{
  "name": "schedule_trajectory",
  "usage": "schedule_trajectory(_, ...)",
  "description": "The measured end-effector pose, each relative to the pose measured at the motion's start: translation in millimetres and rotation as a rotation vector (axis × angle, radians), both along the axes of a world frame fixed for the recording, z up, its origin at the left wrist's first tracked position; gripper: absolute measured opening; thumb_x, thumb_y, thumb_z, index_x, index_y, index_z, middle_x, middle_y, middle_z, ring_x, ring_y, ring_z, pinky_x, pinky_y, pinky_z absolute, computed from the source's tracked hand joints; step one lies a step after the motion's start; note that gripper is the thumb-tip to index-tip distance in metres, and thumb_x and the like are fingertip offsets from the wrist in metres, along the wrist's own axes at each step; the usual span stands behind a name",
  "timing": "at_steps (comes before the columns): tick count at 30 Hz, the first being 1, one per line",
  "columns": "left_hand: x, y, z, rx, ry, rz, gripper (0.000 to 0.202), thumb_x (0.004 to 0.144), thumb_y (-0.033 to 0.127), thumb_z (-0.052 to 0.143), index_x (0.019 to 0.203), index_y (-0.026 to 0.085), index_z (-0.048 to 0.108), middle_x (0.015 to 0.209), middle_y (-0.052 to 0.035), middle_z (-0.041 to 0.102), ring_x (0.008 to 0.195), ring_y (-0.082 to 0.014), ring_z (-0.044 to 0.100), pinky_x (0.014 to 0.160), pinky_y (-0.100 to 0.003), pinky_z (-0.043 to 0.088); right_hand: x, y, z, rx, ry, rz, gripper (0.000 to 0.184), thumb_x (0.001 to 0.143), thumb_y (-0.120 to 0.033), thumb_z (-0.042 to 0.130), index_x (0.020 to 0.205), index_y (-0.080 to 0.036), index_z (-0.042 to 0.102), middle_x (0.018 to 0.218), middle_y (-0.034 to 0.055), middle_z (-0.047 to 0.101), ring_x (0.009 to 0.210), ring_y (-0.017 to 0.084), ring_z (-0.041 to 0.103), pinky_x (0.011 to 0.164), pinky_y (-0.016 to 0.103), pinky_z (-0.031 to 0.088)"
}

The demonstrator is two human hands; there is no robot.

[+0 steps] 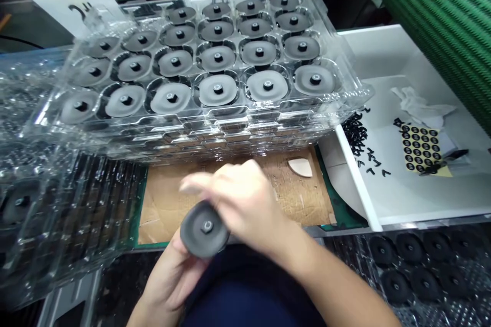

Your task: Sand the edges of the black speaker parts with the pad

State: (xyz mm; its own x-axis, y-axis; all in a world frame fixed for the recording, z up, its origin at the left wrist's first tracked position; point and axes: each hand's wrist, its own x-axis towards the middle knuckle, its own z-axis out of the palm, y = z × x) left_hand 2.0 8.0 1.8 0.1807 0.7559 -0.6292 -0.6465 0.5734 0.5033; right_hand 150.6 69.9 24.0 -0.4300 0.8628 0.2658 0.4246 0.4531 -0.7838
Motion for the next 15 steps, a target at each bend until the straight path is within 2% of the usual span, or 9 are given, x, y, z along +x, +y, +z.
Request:
schedule_trajectory(2,-1.7,0.7,-0.7,0.017,-0.041,-0.004,0.053,0.064,0.038,0.079,0.114,0.025,0.065,0.113,-0.006,0.069,0.098,-0.0215,0.064,0.086,-0.029,0.049,6.5,0.7,-26.6,-0.11,-0.114,-0.229,0.025,0.094,-0.02,0.049,0.111,-0.023,0.066,0.091,0.0013,0.07,0.083,0.014,0.06,0.076,0.03,0.034)
schedule_trajectory(3,-3.0,1.2,-1.4,0.023,-0.046,0.006,0.056,0.064,0.039,0.078,0.117,0.026,0.063,0.117,-0.0071,0.067,0.101,-0.0224,0.063,0.088,-0.03,0.048,9.2,-3.1,-41.5,-0.161,-0.155,-0.274,0.025,0.093,-0.021,0.05,0.111,-0.023,0.066,0.092,0.002,0.071,0.084,0.015,0.061,0.075,0.03,0.035)
schedule_trajectory(6,-6.9,2.8,-4.3,0.032,-0.02,0.051,0.057,0.064,0.038,0.078,0.118,0.028,0.063,0.119,-0.0076,0.067,0.107,-0.0232,0.061,0.087,-0.03,0.048,12.7,-26.2,-83.1,-0.25,-0.174,-0.214,0.022,0.091,-0.021,0.052,0.103,-0.022,0.07,0.079,0.0019,0.071,0.073,0.015,0.063,0.068,0.028,0.039)
schedule_trajectory(8,-7.8,3.7,-5.7,0.034,-0.009,0.061,0.057,0.063,0.038,0.079,0.117,0.028,0.063,0.121,-0.0076,0.065,0.108,-0.0237,0.06,0.087,-0.03,0.049,12.6,-40.7,-99.0,-0.289,-0.166,-0.18,0.018,0.087,-0.023,0.056,0.093,-0.021,0.073,0.068,0.0004,0.07,0.064,0.015,0.063,0.063,0.026,0.042)
schedule_trajectory(9,-7.5,4.0,-6.0,0.034,-0.005,0.06,0.057,0.063,0.038,0.079,0.117,0.028,0.064,0.123,-0.0076,0.065,0.108,-0.0235,0.061,0.086,-0.029,0.05,12.3,-44.6,-100.9,-0.304,-0.155,-0.18,0.017,0.086,-0.024,0.057,0.089,-0.021,0.074,0.065,0.0003,0.069,0.061,0.015,0.063,0.061,0.026,0.043)
schedule_trajectory(11,-5.4,3.8,-5.9,0.029,0.002,0.058,0.057,0.063,0.037,0.079,0.116,0.028,0.064,0.122,-0.0078,0.065,0.105,-0.023,0.062,0.086,-0.03,0.05,10.8,-44.3,-91.2,-0.321,-0.113,-0.223,0.019,0.087,-0.024,0.055,0.092,-0.019,0.073,0.074,0.0024,0.072,0.067,0.017,0.065,0.063,0.028,0.046)
schedule_trajectory(13,-2.6,2.5,-5.6,0.03,0.013,0.071,0.058,0.062,0.036,0.08,0.116,0.028,0.064,0.121,-0.007,0.066,0.103,-0.0216,0.062,0.085,-0.028,0.051,7.3,-37.6,-65.6,-0.313,-0.05,-0.306,0.024,0.09,-0.025,0.05,0.104,-0.019,0.068,0.094,0.0053,0.073,0.082,0.018,0.066,0.071,0.029,0.049)
schedule_trajectory(15,-1.1,0.3,-5.4,0.033,0.034,0.063,0.056,0.059,0.036,0.082,0.112,0.025,0.066,0.115,-0.0063,0.068,0.1,-0.0204,0.063,0.082,-0.025,0.051,1.4,-31.7,-32.8,-0.249,0.045,-0.353,0.027,0.093,-0.025,0.046,0.114,-0.019,0.062,0.11,0.0061,0.069,0.096,0.018,0.063,0.079,0.03,0.048)
